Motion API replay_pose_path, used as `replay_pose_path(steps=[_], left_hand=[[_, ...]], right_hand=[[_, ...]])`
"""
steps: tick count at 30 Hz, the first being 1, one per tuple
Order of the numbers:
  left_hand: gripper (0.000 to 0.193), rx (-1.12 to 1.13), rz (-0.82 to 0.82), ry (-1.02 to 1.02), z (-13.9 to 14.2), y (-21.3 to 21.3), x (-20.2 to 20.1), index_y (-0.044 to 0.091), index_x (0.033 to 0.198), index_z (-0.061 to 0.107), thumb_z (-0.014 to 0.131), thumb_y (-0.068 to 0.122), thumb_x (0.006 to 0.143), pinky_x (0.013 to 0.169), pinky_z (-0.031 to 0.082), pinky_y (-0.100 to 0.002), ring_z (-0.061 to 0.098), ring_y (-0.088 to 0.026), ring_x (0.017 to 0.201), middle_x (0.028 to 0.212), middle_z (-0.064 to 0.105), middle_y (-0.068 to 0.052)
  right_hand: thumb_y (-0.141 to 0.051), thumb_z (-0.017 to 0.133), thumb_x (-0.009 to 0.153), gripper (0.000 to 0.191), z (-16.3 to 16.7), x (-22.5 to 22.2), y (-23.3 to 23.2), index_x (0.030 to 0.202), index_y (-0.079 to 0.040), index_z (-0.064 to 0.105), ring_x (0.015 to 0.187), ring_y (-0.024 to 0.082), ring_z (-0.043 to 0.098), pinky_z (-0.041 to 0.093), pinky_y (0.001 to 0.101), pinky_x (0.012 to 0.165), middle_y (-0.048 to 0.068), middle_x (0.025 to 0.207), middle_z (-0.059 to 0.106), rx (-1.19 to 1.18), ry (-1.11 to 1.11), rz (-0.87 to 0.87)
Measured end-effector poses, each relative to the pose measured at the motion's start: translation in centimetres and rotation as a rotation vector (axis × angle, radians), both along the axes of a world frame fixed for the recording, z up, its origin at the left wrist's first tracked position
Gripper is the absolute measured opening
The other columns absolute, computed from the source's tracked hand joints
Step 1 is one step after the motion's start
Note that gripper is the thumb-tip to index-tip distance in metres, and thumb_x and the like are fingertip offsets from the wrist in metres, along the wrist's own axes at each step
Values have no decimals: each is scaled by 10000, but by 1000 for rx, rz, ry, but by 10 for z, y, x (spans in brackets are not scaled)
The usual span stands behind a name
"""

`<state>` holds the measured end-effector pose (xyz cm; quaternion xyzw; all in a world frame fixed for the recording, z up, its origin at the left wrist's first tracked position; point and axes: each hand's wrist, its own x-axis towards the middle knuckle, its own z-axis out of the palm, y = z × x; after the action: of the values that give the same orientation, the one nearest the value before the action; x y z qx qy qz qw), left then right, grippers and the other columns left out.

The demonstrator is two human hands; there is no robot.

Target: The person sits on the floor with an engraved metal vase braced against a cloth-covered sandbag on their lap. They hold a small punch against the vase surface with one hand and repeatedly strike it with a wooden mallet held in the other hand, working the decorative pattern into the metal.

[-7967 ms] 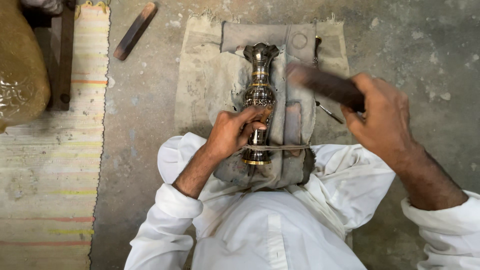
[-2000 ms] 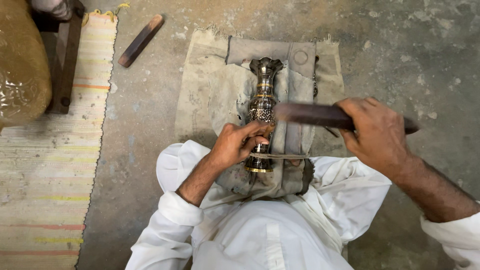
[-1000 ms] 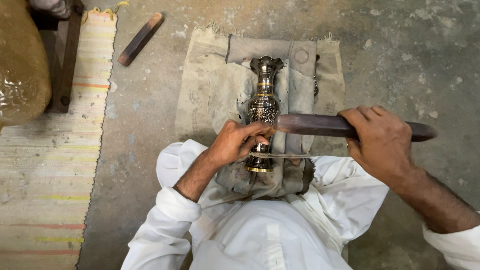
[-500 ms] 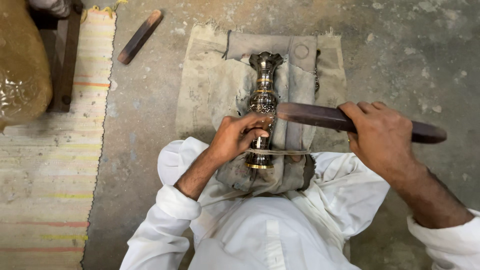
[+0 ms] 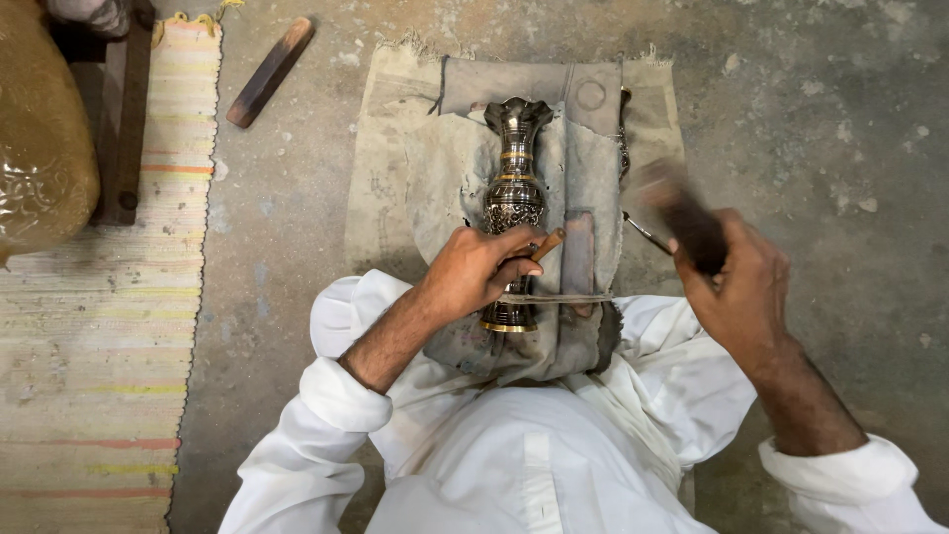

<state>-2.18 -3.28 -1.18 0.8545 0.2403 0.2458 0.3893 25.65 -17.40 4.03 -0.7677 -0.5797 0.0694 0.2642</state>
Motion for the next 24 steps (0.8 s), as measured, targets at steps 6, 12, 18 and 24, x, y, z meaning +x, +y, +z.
replay_pose_path(steps=[6, 12, 18, 24], left_hand=[[299, 21, 4, -5, 0, -1, 0, 100, 1161, 677, 764, 260, 924, 572, 566, -411, 727, -309, 646, 781, 740, -118], [322, 48, -11, -33, -2, 0, 0, 100, 1190, 669, 770, 249, 924, 598, 578, -410, 737, -312, 677, 813, 747, -120], [301, 28, -15, 3, -2, 1, 1, 106, 1183, 680, 767, 234, 926, 611, 579, -414, 743, -317, 704, 845, 764, -121], [313, 49, -41, 24, 1, 3, 1, 101, 1192, 677, 769, 212, 914, 628, 578, -426, 744, -324, 732, 855, 765, -125]], right_hand=[[-48, 762, 808, 345, 0, 2, -2, 1144, -69, 684, 935, 329, 686, 521, 442, 819, 125, 1008, 721, 11, -315, 234], [-38, 763, 779, 381, 4, 4, 0, 1150, -62, 680, 898, 336, 692, 528, 452, 809, 134, 984, 714, -54, -354, 233], [-68, 767, 857, 309, 4, 2, 0, 1147, -58, 662, 895, 362, 682, 522, 459, 793, 160, 970, 690, 4, -162, 149], [-182, 801, 927, 312, -2, 0, 1, 1131, -67, 596, 749, 324, 677, 521, 435, 700, 133, 849, 658, -131, 138, -69]])
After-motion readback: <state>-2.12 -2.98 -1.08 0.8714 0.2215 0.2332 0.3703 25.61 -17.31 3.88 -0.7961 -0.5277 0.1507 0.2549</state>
